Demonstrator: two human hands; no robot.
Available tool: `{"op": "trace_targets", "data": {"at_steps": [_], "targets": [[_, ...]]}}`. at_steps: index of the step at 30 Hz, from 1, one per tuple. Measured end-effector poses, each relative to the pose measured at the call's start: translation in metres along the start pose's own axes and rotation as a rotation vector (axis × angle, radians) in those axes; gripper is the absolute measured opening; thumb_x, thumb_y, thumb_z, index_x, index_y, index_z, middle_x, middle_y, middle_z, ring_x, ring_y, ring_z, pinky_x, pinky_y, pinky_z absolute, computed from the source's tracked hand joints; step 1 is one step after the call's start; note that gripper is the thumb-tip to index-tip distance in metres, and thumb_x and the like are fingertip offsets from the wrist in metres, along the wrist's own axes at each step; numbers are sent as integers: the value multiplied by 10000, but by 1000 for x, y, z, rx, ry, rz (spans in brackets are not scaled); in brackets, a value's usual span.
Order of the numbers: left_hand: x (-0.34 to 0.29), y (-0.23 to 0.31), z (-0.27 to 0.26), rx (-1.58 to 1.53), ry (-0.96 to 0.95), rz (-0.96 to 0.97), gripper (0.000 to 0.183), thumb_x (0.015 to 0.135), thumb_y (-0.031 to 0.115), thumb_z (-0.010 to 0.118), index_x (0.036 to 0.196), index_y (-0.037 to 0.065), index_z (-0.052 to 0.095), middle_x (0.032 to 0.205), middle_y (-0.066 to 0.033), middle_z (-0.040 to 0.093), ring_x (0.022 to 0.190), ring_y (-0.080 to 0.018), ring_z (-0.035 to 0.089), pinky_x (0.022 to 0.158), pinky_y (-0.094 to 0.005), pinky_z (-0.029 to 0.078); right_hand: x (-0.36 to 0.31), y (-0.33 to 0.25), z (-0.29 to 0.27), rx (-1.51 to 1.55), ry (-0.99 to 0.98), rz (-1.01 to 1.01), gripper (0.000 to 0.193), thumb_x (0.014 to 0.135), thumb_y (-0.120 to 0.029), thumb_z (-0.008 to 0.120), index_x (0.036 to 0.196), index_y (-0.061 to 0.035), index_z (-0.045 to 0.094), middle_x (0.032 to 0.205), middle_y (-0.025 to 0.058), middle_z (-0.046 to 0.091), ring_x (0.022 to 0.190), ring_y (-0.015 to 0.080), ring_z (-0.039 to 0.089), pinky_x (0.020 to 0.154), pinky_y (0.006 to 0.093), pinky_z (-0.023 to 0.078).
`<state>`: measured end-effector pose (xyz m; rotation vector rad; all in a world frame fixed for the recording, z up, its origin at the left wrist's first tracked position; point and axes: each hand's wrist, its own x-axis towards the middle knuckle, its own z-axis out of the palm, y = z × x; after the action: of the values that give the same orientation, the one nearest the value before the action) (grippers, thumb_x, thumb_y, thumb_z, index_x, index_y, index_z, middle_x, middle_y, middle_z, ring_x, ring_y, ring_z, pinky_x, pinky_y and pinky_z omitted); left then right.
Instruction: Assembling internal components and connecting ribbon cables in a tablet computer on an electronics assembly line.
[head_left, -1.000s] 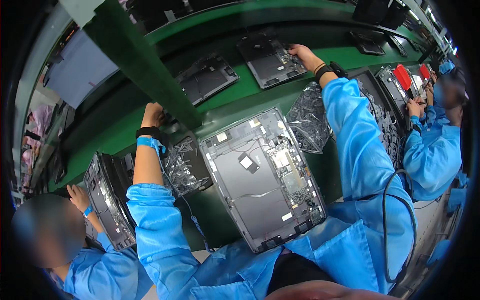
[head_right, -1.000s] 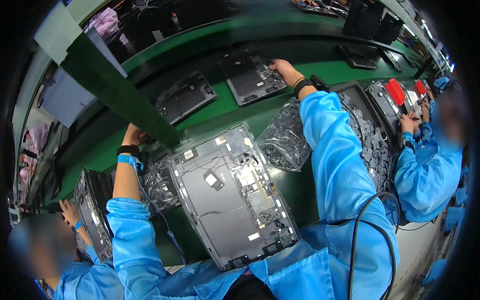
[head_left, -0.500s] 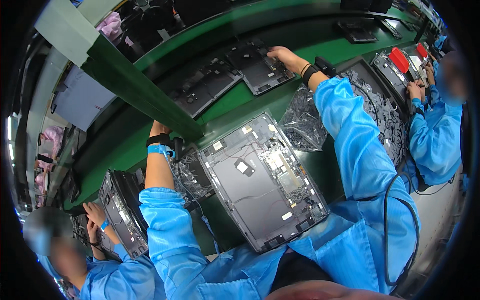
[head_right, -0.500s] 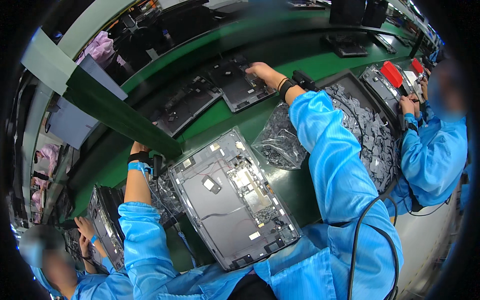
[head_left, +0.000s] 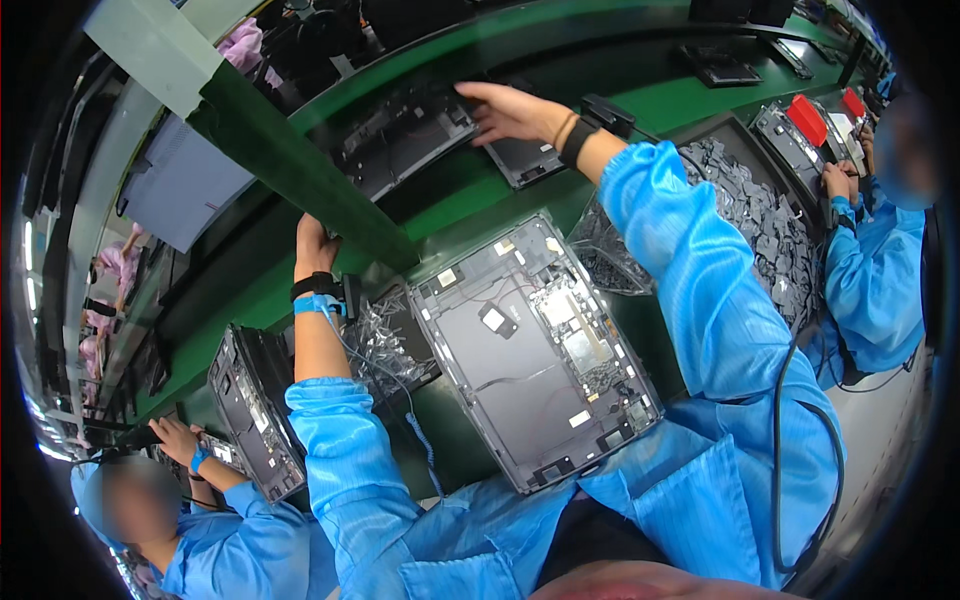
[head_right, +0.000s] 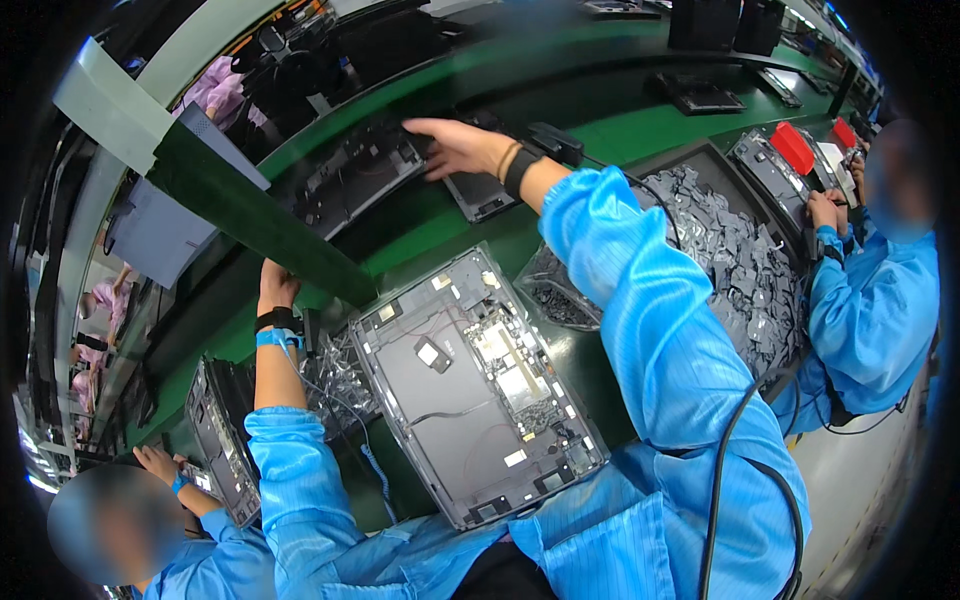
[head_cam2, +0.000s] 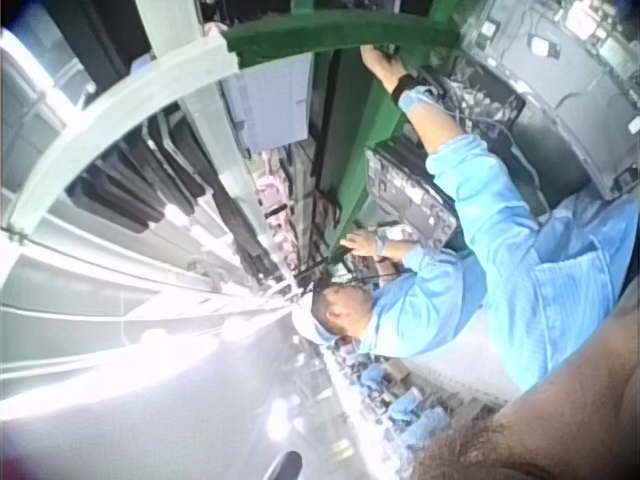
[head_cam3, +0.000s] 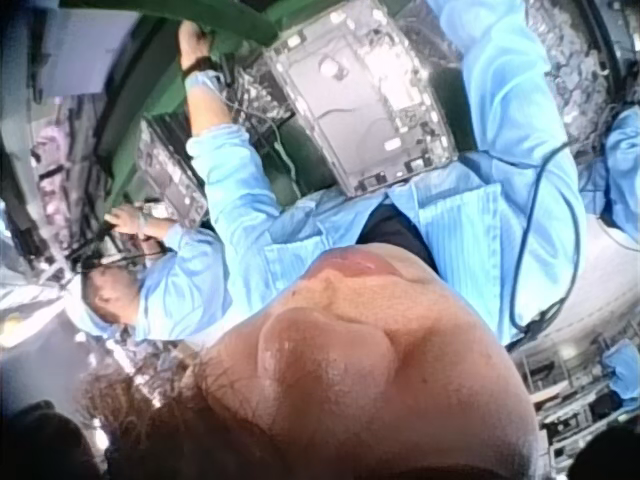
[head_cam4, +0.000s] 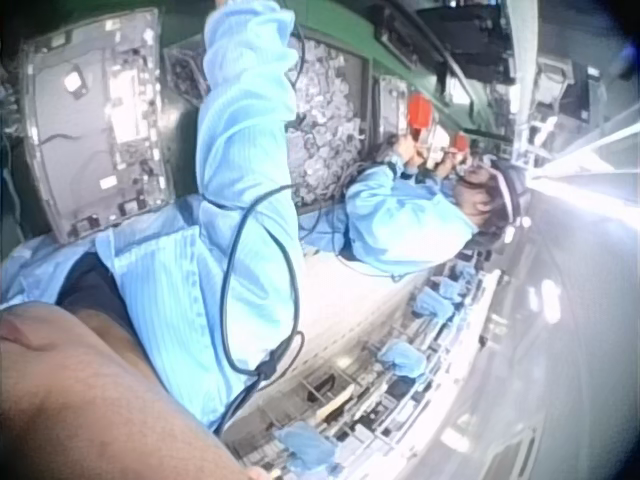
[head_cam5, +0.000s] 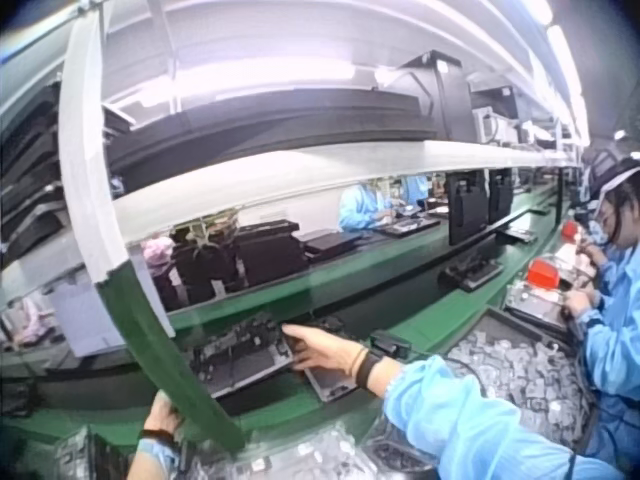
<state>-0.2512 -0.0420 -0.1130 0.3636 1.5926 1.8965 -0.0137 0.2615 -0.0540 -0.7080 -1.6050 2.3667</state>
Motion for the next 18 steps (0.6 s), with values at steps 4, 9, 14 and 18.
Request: {"op": "trace_targets", "data": {"at_steps": [4,9,14,18], "targets": [[0,4,-7,480,-383,527,621,717,-174,532,1318,-20,511,1291,-164,585,1265,-309,510,1098,-379,363,13,-9,3,176,-115,-149,150,902,-161,600,964,-28,630,815,64,677,723,199,668,732,382,565],[-32,31,18,-440,215,245,357,959,108,520,1288,-26,485,1283,-181,543,1178,-249,535,1079,-375,398,-75,-11,-4,189,94,-343,99,880,-123,643,919,-31,637,839,21,657,757,139,641,715,331,533],[-213,42,111,-438,-78,249,541,998,222,535,1400,-78,333,1360,-247,452,1293,-321,447,1142,-429,353,-209,7,24,295,58,-614,188,901,-140,641,1000,20,634,985,80,685,892,183,667,810,363,551],[-276,44,176,-526,-348,-99,510,1015,299,528,1342,-79,425,1282,-228,538,1233,-295,517,1109,-409,390,-296,29,75,435,110,-723,344,903,-120,673,1185,6,523,1080,87,654,933,176,659,812,342,548]]}}
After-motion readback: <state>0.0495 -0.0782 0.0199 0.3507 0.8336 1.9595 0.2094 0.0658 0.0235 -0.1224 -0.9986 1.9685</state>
